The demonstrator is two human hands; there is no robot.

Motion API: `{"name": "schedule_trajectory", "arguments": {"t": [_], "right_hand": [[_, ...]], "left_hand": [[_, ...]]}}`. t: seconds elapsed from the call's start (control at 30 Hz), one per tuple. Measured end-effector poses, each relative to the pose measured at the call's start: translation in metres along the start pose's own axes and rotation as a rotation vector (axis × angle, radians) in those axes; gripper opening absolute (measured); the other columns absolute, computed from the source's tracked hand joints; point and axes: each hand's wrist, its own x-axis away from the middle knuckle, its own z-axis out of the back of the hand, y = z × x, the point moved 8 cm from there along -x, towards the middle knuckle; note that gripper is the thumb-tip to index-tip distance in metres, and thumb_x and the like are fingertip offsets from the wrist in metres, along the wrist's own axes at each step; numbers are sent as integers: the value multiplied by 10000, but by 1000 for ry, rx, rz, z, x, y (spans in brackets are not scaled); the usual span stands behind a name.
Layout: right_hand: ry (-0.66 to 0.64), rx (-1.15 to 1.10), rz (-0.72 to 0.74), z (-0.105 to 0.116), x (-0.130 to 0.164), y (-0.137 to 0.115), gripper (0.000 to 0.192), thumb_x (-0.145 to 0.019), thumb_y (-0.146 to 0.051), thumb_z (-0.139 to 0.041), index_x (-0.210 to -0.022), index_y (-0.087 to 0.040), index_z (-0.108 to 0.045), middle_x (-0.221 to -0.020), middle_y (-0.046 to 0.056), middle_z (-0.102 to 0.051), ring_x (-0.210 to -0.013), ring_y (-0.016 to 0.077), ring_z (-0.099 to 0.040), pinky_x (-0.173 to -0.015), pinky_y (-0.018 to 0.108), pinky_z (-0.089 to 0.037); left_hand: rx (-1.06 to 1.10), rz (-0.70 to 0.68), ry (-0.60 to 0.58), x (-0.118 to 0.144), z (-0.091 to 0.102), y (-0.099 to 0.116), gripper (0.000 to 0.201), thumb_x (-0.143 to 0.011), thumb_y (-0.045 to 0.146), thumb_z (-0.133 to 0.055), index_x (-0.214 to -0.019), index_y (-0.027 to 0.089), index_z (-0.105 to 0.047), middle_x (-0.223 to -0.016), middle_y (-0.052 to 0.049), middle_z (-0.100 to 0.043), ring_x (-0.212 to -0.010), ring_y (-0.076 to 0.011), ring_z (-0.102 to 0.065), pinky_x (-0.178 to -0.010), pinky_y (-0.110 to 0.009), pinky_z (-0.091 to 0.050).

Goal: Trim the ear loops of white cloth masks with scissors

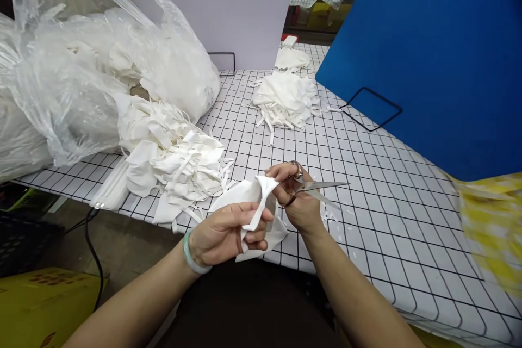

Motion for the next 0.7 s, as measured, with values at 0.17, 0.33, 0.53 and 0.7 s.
{"name": "schedule_trajectory", "arguments": {"t": [0.17,0.33,0.53,0.7], "right_hand": [[-17,12,6,2,5,4,175,-840,-214,-737,-801,-253,-571,-875,9,-636,-942,200,-635,-885,372,-526],[-56,1,20,0,6,3,153,-853,-188,-715,-822,-253,-579,-895,14,-639,-974,210,-634,-867,364,-520],[-19,28,57,7,8,2,151,-838,-150,-713,-851,-254,-605,-863,-1,-605,-904,183,-606,-847,333,-496],[42,159,-33,10,13,8,160,-782,-123,-706,-815,-241,-603,-785,-25,-578,-738,149,-554,-686,278,-461]], "left_hand": [[7,100,-143,-3,-7,-2,421,-900,396,-641,-1156,69,-710,-1051,-136,-661,-850,-209,-670,-716,-316,-555],[-20,-65,9,-8,-2,7,218,-865,292,-729,-961,97,-736,-736,-14,-597,-584,-82,-564,-678,-267,-544],[-192,-86,167,1,6,18,249,-786,298,-818,-913,99,-738,-671,1,-522,-541,-51,-441,-458,-151,-321],[-395,-26,155,6,6,24,295,-794,364,-808,-930,104,-768,-590,53,-391,-499,-29,-285,-449,-166,-186]]}}
